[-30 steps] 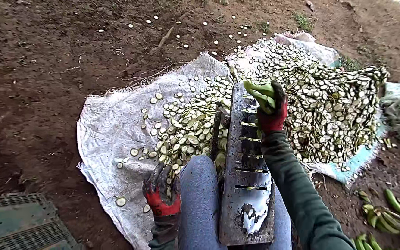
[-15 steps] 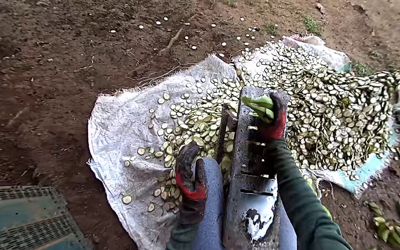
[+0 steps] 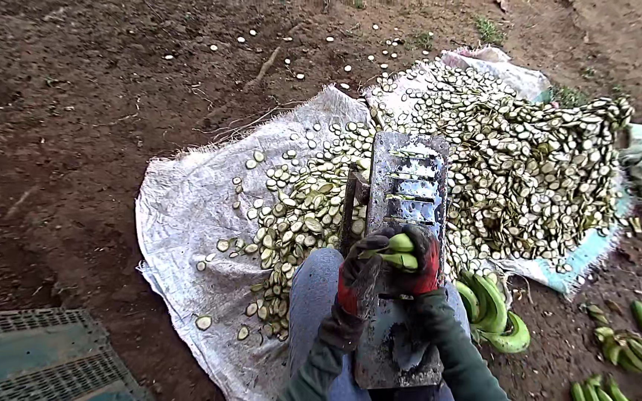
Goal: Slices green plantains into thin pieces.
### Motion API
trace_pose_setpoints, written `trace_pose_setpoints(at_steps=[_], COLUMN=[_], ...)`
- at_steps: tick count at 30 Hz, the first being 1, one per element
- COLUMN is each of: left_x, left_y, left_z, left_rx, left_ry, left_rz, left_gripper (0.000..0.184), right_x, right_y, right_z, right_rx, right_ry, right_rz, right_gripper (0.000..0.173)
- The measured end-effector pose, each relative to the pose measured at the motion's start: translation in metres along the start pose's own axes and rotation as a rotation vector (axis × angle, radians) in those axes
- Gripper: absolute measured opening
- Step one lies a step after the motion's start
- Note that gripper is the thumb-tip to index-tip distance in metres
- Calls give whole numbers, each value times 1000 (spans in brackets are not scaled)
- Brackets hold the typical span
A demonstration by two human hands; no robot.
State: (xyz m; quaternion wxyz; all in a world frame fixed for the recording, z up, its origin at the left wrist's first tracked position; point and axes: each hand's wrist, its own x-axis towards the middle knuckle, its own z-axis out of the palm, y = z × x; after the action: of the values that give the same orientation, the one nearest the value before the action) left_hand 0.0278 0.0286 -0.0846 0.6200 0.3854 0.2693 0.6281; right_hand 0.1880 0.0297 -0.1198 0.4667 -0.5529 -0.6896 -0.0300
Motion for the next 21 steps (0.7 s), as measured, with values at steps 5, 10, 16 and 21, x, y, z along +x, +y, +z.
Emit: trace_pose_setpoints(at_steps=[5,10,16,21], left_x=[34,8,-13,-66], left_y=[-10,8,32,10], left_z=[19,-9,-173,-225], left_rx=[183,345,546,544], left_ry=[60,95,581,829], left_rz=[137,245,302,24], left_gripper=[26,40,43,44], right_x=[25,20,-117,0], right_y=[-35,-36,-75,0], right_z=[-10,-2,-64,-8], right_rx=[-121,-276,50,88], right_ry=[-95,-61,-63,78], right_rz=[177,-11,11,-87], right_gripper=[86,56,58,48])
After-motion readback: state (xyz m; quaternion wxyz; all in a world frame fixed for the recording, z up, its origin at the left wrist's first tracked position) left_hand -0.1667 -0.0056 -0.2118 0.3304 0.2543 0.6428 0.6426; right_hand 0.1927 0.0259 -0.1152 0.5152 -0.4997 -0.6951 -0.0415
